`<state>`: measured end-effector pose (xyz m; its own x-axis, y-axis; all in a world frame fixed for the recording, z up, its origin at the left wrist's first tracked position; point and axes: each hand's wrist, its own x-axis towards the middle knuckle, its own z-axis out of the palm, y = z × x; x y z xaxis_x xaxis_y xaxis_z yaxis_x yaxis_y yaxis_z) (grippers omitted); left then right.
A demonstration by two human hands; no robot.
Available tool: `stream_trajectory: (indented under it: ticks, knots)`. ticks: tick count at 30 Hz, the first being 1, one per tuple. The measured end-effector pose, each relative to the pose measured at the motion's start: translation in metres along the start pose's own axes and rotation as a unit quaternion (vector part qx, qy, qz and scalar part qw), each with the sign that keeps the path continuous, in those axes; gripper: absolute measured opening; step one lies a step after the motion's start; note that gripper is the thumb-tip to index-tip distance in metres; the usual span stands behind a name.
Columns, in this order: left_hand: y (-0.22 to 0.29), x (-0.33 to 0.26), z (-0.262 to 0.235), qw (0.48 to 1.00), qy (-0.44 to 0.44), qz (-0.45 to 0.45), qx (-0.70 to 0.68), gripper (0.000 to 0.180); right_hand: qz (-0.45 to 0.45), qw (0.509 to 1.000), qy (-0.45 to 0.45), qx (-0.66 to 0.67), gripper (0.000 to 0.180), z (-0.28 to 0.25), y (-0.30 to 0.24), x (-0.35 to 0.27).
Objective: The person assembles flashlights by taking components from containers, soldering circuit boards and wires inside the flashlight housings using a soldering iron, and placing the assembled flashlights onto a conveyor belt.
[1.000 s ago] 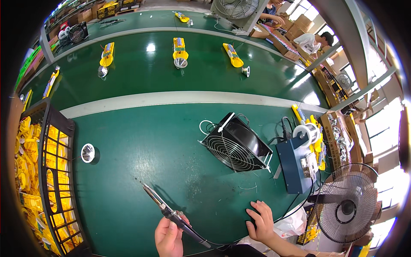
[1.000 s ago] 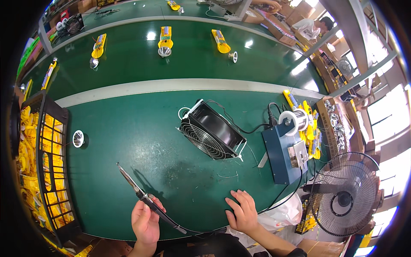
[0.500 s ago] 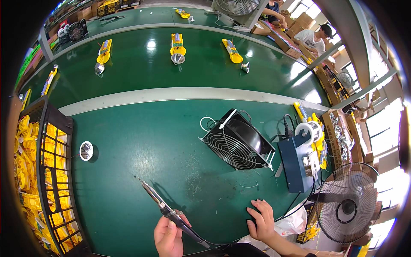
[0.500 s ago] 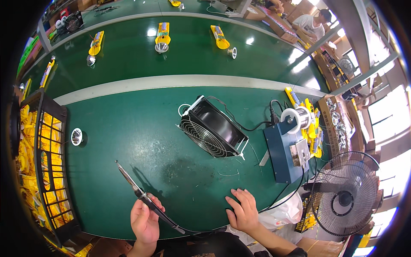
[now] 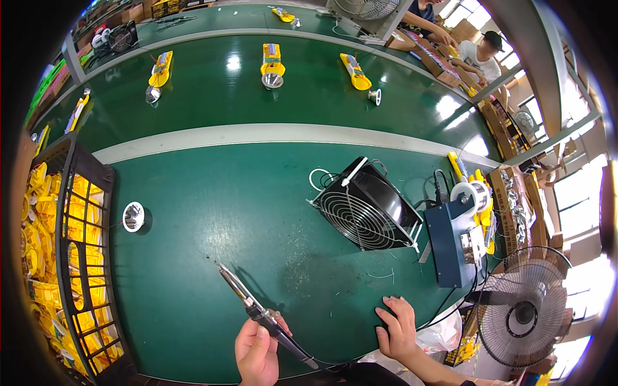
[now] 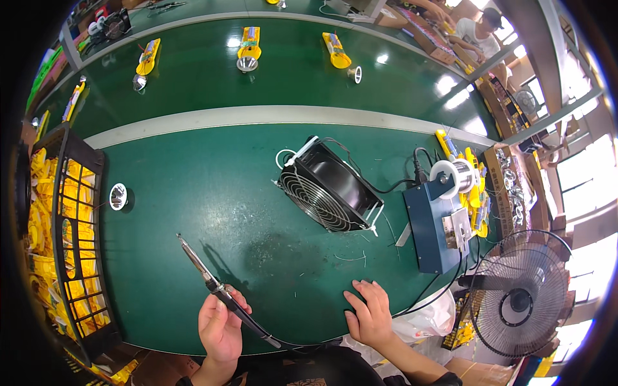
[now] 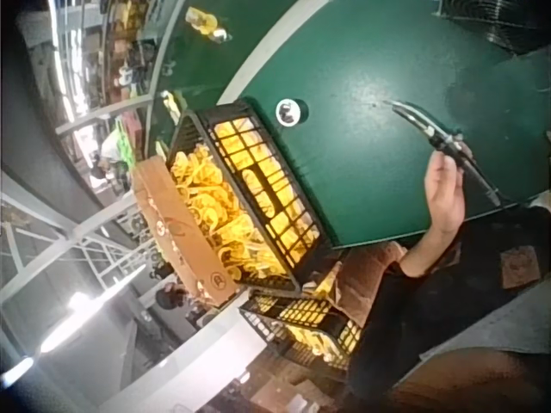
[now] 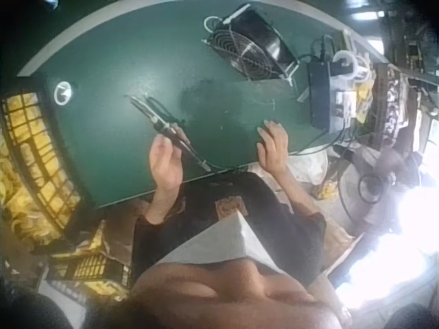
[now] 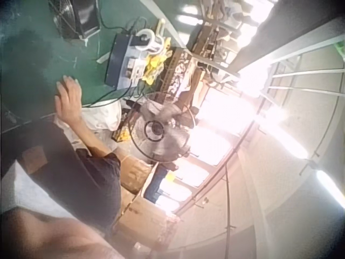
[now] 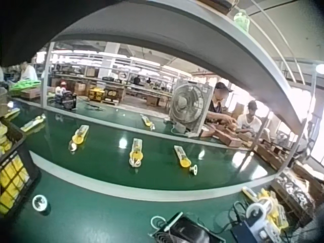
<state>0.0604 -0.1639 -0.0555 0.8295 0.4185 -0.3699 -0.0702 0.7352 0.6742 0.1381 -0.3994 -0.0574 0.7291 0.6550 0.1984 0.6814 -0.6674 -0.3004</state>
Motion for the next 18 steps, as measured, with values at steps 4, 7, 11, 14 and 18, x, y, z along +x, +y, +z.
stream_trajectory:
  ticks: [4,7,11,14,18]
  knots:
    - [0.000,-0.001,-0.003,0.999,-0.006,-0.019,-0.031,0.029,0.009,1.000,0.001,0.005,0.033,0.002,-0.001,-0.001]
    - [0.004,-0.001,-0.009,0.999,-0.029,-0.038,-0.016,0.034,0.010,1.000,0.006,0.015,0.033,0.004,-0.005,-0.001]
    - [0.005,-0.003,-0.013,0.997,-0.046,-0.043,-0.047,0.032,0.000,1.000,-0.015,0.003,0.033,0.004,-0.008,-0.001]
    - [0.004,-0.005,-0.015,0.997,-0.034,-0.057,-0.043,0.030,0.001,1.000,-0.014,0.010,0.032,0.004,-0.010,-0.001]
    - [0.003,-0.004,-0.020,0.996,-0.065,-0.050,-0.040,0.029,-0.001,1.000,-0.016,-0.005,0.031,0.006,-0.011,-0.001]
